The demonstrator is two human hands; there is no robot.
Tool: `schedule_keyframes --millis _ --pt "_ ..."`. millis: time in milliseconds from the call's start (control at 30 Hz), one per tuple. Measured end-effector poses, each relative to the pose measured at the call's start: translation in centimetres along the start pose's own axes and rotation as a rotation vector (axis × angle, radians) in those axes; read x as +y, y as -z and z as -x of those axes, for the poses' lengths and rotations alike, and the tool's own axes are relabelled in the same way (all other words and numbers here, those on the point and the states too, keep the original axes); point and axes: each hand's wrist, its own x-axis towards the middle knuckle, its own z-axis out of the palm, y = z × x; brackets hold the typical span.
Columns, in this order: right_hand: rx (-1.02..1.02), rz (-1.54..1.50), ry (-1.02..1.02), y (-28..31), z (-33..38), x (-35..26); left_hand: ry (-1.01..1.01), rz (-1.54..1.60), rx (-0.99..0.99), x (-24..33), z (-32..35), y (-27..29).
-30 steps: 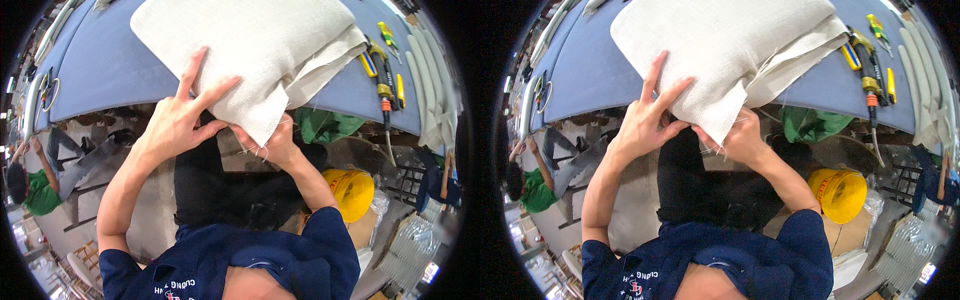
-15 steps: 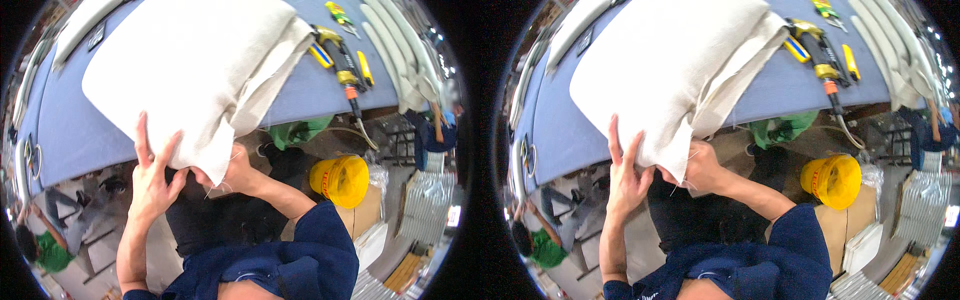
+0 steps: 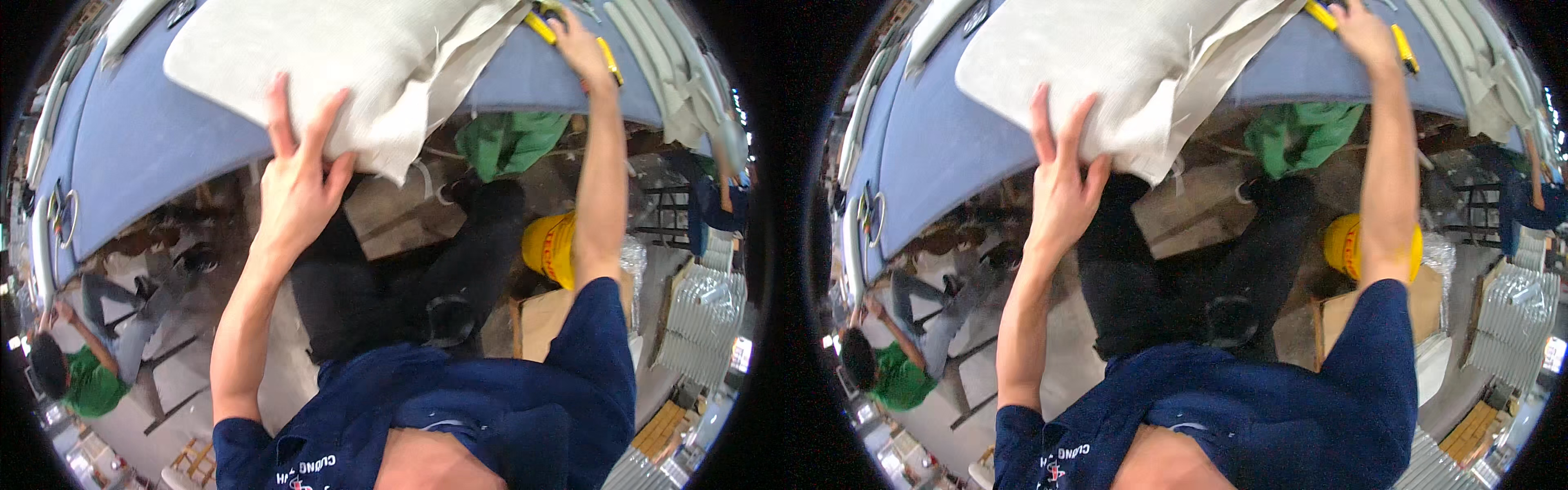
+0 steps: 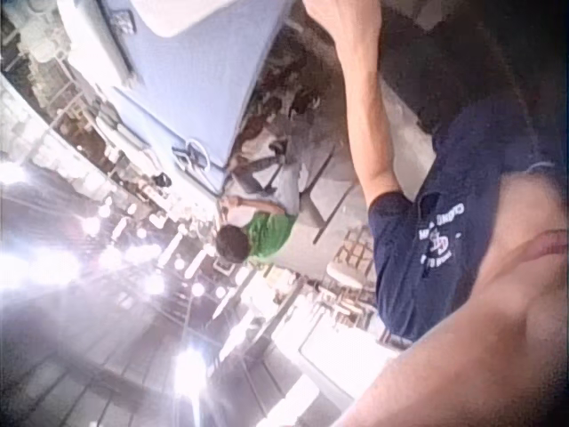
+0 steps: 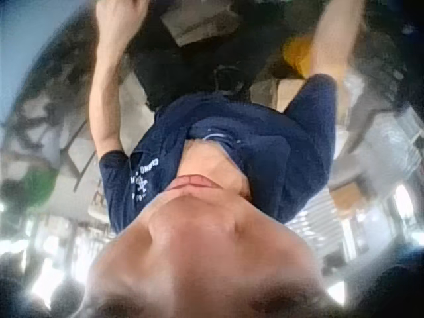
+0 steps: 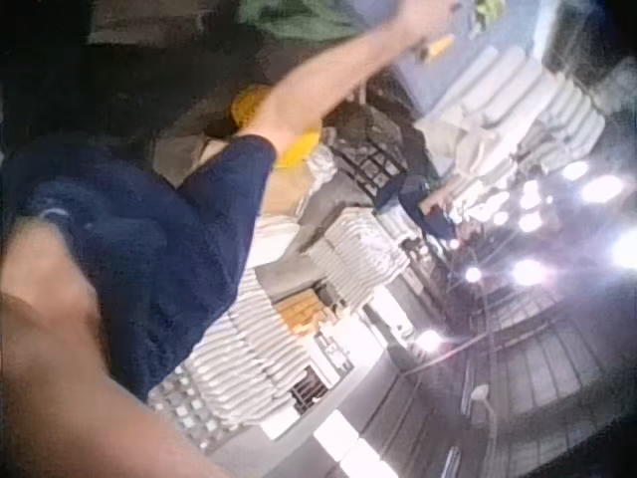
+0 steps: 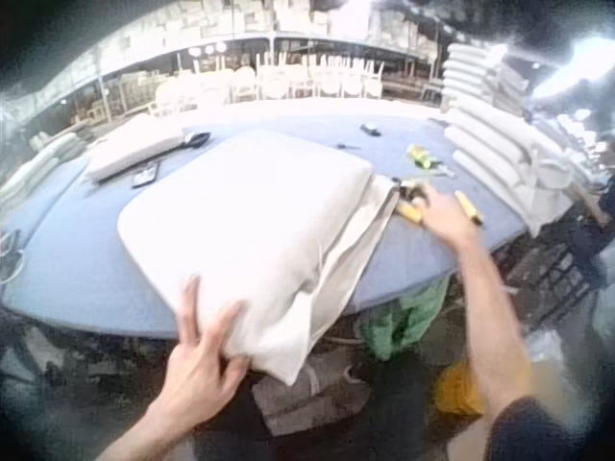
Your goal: The person wraps a white fabric cover over a cushion, smooths it, and secures it with a pneumatic staple gun. They trim excess fabric with a utility knife and inspect the finished edges.
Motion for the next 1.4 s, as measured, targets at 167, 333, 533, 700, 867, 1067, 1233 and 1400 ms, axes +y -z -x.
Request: schedule_keyframes --millis 167,333,533,700,867,1067,1233,1400 --pt "-0.366 -0.679 -0.179 5.3 -1.4 -3.3 0.057 -0.003 0.037 0.0 0.7 -0.4" --pt "0.224 -0.868 -0.024 11.7 6.7 -7.6 -0.048 -0.094 0.196 -0.6 1.0 -1.6" --pt "-0.092 -1.291 0.163 10.6 27.1 -22.4 -0.038 -0.140 0.228 -1.6 1.2 -2.1" --pt "-0.176 -1.350 0.054 5.2 31.2 -29.6 -0.065 -0.196 0.233 -1.8 1.2 -2.2" --pt "-0.053 -1.152 0.209 4.3 29.5 -29.4 -0.050 -0.200 0.185 -2.0 1.1 -2.0" --pt "-0.122 -1.143 0.269 3.7 28.9 -28.4 0.011 -0.156 0.162 -1.3 1.9 -1.6" --pt "-0.252 -1.206 0.214 2.1 28.4 -28.5 -0.049 -0.208 0.177 -1.7 1.3 -1.9" --pt "-0.167 -1.247 0.177 7.4 26.9 -27.5 -0.005 -0.053 0.099 -2.1 1.4 0.1"
